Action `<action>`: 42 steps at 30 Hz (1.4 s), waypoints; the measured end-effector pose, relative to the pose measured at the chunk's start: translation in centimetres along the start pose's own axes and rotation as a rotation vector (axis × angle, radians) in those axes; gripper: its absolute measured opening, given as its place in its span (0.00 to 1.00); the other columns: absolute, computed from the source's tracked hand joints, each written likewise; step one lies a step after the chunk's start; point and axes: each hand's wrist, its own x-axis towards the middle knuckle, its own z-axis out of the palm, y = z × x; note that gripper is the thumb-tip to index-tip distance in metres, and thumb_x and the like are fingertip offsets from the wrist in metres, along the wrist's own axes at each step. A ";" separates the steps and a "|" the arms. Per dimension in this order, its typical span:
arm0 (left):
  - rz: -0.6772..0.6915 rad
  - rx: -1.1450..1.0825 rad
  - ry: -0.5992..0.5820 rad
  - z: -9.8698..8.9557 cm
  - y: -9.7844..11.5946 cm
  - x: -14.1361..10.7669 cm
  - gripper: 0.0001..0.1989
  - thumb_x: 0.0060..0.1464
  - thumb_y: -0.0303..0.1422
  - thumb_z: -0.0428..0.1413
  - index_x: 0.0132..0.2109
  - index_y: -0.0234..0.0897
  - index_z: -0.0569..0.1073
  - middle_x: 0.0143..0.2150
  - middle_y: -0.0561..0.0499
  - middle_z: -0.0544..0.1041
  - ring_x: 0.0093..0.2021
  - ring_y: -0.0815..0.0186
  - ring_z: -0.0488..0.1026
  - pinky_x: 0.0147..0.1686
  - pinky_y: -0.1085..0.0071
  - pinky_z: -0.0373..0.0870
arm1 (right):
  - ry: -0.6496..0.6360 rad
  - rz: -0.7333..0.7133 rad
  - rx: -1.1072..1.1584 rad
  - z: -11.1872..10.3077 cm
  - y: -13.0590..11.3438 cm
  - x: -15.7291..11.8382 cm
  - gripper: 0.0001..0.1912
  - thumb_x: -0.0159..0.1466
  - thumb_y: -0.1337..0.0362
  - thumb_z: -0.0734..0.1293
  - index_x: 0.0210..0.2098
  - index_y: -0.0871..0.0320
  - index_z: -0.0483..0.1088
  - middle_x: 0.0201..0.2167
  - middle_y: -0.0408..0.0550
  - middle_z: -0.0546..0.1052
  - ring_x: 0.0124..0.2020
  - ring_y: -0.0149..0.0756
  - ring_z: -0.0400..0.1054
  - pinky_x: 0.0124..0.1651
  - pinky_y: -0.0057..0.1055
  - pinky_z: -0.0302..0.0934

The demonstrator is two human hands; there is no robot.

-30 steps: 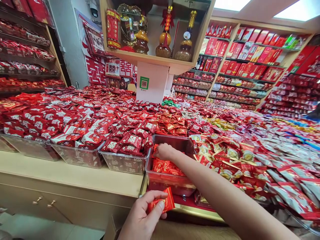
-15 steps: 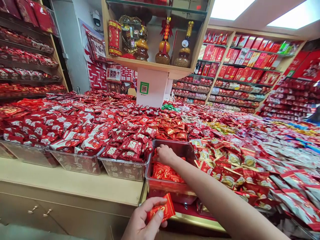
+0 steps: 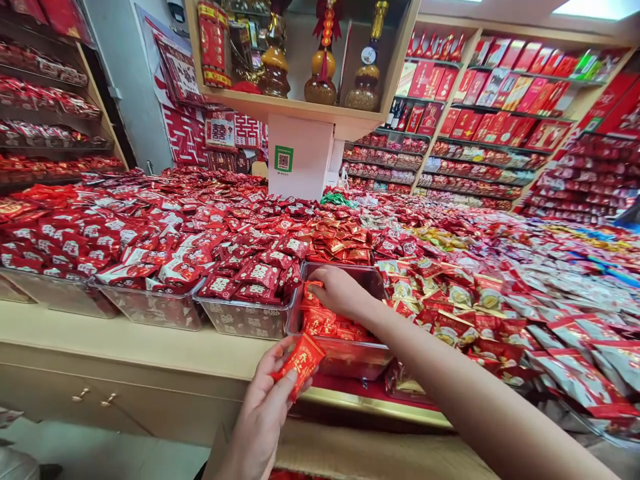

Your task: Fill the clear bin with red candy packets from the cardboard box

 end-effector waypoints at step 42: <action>0.128 0.533 -0.290 8.0 5.1 11.8 0.15 0.49 0.29 0.55 0.45 0.34 0.64 0.33 0.49 0.76 0.28 0.69 0.73 0.29 0.72 0.70 | 0.425 0.098 0.271 -6.2 1.9 -5.3 0.12 0.55 0.74 0.60 0.39 0.61 0.65 0.37 0.52 0.72 0.35 0.35 0.67 0.38 0.32 0.62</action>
